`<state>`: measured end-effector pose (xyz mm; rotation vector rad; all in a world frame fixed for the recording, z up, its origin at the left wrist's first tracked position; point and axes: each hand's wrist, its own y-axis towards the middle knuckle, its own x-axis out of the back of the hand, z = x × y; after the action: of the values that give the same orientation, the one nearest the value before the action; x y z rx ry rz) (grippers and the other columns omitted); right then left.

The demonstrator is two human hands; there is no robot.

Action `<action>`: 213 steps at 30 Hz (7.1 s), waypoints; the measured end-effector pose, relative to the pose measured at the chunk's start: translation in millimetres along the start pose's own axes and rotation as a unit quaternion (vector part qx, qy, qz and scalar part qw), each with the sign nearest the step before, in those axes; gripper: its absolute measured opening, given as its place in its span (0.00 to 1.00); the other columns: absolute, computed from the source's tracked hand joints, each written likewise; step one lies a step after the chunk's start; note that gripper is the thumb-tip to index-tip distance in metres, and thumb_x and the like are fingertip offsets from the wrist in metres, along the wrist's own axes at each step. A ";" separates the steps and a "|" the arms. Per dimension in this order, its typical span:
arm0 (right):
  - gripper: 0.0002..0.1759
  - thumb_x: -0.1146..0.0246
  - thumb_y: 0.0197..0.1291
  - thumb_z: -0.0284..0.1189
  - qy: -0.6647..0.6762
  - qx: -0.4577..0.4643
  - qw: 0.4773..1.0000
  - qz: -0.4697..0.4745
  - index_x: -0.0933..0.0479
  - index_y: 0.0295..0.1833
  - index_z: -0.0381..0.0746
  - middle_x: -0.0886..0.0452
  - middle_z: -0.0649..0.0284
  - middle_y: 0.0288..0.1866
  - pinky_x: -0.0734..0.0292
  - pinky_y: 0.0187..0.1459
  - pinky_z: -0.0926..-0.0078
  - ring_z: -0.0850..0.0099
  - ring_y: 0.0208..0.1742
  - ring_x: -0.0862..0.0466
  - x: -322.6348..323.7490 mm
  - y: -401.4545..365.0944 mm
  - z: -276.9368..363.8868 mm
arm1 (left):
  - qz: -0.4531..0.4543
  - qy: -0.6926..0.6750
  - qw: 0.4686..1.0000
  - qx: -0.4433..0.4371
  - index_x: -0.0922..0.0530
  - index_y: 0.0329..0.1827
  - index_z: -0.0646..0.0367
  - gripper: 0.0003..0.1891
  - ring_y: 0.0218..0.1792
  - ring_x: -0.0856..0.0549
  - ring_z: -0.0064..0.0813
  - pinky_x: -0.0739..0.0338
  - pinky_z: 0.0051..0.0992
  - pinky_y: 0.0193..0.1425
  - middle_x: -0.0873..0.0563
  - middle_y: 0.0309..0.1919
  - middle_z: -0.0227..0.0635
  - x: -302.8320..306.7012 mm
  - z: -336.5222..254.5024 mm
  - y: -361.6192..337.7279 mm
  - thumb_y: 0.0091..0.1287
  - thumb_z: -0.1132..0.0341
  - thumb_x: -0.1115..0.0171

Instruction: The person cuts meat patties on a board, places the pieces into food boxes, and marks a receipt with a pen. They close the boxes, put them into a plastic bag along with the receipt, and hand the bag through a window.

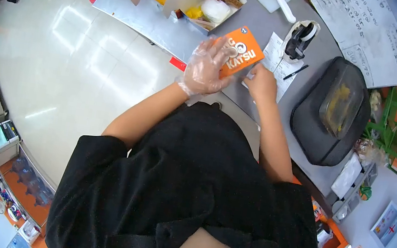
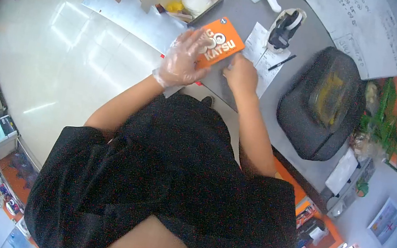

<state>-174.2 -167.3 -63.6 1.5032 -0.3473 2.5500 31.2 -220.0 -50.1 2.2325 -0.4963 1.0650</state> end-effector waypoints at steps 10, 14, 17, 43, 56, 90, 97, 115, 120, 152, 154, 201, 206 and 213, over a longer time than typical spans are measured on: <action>0.20 0.28 0.57 0.42 -0.054 0.298 0.951 -0.059 0.18 0.48 0.39 0.19 0.54 0.50 0.21 0.48 0.59 0.57 0.50 0.17 -9.3 94.9 122.9 | -0.176 -0.009 0.974 0.143 0.26 0.64 0.62 0.32 0.51 0.15 0.51 0.23 0.44 0.60 0.14 0.49 0.49 60.5 91.0 -27.6 0.58 0.59 0.26; 0.16 0.29 0.58 0.40 -0.074 0.180 0.978 0.079 0.17 0.47 0.43 0.18 0.57 0.50 0.21 0.47 0.58 0.55 0.49 0.17 -22.1 143.3 110.7 | -0.301 -0.001 0.952 0.045 0.31 0.69 0.63 0.37 0.54 0.19 0.56 0.25 0.47 0.61 0.18 0.54 0.54 81.0 110.2 31.4 0.57 0.59 0.28; 0.22 0.26 0.54 0.39 -0.091 0.192 0.977 0.004 0.20 0.52 0.41 0.17 0.56 0.50 0.21 0.47 0.59 0.56 0.49 0.16 -27.3 158.0 98.8 | -0.213 -0.088 0.970 0.077 0.31 0.69 0.65 0.39 0.56 0.21 0.55 0.28 0.47 0.64 0.19 0.55 0.54 66.3 122.8 54.8 0.56 0.57 0.28; 0.38 0.23 0.51 0.47 0.206 0.066 0.950 0.224 0.21 0.58 0.28 0.13 0.48 0.50 0.21 0.54 0.66 0.61 0.51 0.13 -15.3 261.1 61.9 | -0.102 -0.315 0.774 0.540 0.27 0.67 0.67 0.37 0.48 0.13 0.42 0.20 0.36 0.54 0.13 0.50 0.53 -2.7 47.0 52.9 0.64 0.47 0.32; 0.41 0.21 0.36 0.57 0.076 0.089 0.977 0.181 0.16 0.37 0.26 0.13 0.47 0.30 0.17 0.40 0.64 0.59 0.33 0.11 17.8 288.6 66.4 | -0.244 -0.456 0.695 0.500 0.24 0.59 0.65 0.29 0.46 0.16 0.29 0.22 0.27 0.50 0.14 0.48 0.40 -9.9 66.8 76.7 0.59 0.57 0.27; 0.30 0.39 0.66 0.48 0.018 0.111 0.966 0.231 0.18 0.51 0.27 0.17 0.36 0.53 0.24 0.60 0.55 0.44 0.57 0.17 -5.8 271.1 55.3 | -0.106 -0.242 0.795 0.547 0.19 0.57 0.66 0.29 0.45 0.14 0.36 0.23 0.33 0.54 0.11 0.44 0.44 0.7 71.9 63.1 0.65 0.49 0.33; 0.30 0.54 0.76 0.46 0.079 0.220 0.972 0.000 0.22 0.61 0.31 0.20 0.40 0.60 0.24 0.61 0.53 0.47 0.60 0.18 -60.2 249.7 18.1 | -0.059 -0.056 0.875 0.478 0.19 0.53 0.64 0.23 0.49 0.13 0.51 0.21 0.42 0.54 0.13 0.46 0.56 -17.5 69.8 49.7 0.72 0.49 0.42; 0.18 0.28 0.58 0.41 0.080 0.442 0.879 -0.159 0.15 0.44 0.37 0.17 0.56 0.37 0.20 0.44 0.62 0.59 0.39 0.15 22.4 208.3 37.4 | -0.244 -0.084 0.870 0.421 0.13 0.44 0.66 0.17 0.28 0.13 0.25 0.20 0.29 0.37 0.11 0.27 0.41 29.2 41.0 63.3 0.60 0.61 0.28; 0.14 0.27 0.56 0.34 0.240 0.497 0.831 0.067 0.22 0.35 0.36 0.20 0.60 0.35 0.21 0.36 0.64 0.60 0.35 0.17 52.0 95.5 97.5 | -0.378 -0.260 0.803 0.381 0.27 0.65 0.70 0.28 0.48 0.15 0.28 0.20 0.27 0.53 0.15 0.54 0.42 50.1 8.3 99.9 0.63 0.68 0.30; 0.43 0.31 0.56 0.53 -0.119 0.517 0.843 0.086 0.32 0.74 0.47 0.36 0.52 0.77 0.38 0.74 0.57 0.52 0.76 0.35 48.1 229.0 19.8 | 0.112 0.116 0.977 0.136 0.26 0.72 0.45 0.49 0.71 0.30 0.55 0.34 0.45 0.75 0.30 0.72 0.55 22.5 88.2 82.9 0.42 0.41 0.22; 0.48 0.32 0.55 0.57 -0.155 0.586 0.791 0.085 0.37 0.77 0.48 0.41 0.51 0.81 0.41 0.76 0.54 0.49 0.79 0.40 34.6 241.9 29.2 | 0.126 0.111 0.975 0.149 0.29 0.74 0.46 0.52 0.71 0.30 0.54 0.34 0.44 0.75 0.29 0.72 0.54 26.9 84.8 87.5 0.41 0.40 0.22; 0.31 0.45 0.71 0.35 -0.235 0.665 0.689 0.167 0.40 0.76 0.37 0.39 0.43 0.78 0.24 0.67 0.61 0.51 0.78 0.36 36.3 261.1 9.0 | 0.207 0.221 0.953 -0.019 0.34 0.75 0.20 0.34 0.70 0.29 0.55 0.27 0.46 0.71 0.33 0.74 0.49 33.8 106.3 83.3 0.64 0.36 0.39; 0.33 0.46 0.68 0.31 -0.233 0.689 0.670 0.146 0.40 0.78 0.41 0.46 0.51 0.83 0.23 0.66 0.62 0.49 0.82 0.44 31.7 258.6 3.4 | 0.181 0.250 0.951 -0.017 0.32 0.74 0.18 0.26 0.74 0.37 0.57 0.37 0.50 0.77 0.42 0.80 0.43 20.6 103.9 66.5 0.72 0.37 0.48; 0.37 0.43 0.66 0.29 -0.207 0.708 0.666 0.114 0.44 0.80 0.44 0.47 0.56 0.84 0.29 0.71 0.61 0.50 0.84 0.49 21.5 258.5 -6.7 | 0.149 0.220 0.963 -0.037 0.26 0.70 0.20 0.25 0.73 0.37 0.60 0.38 0.55 0.74 0.43 0.81 0.41 23.0 101.0 63.6 0.69 0.37 0.44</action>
<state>-255.8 -413.1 -78.2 2.4585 2.0058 2.4614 66.5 -336.0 -58.4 1.8116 -0.6718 1.6188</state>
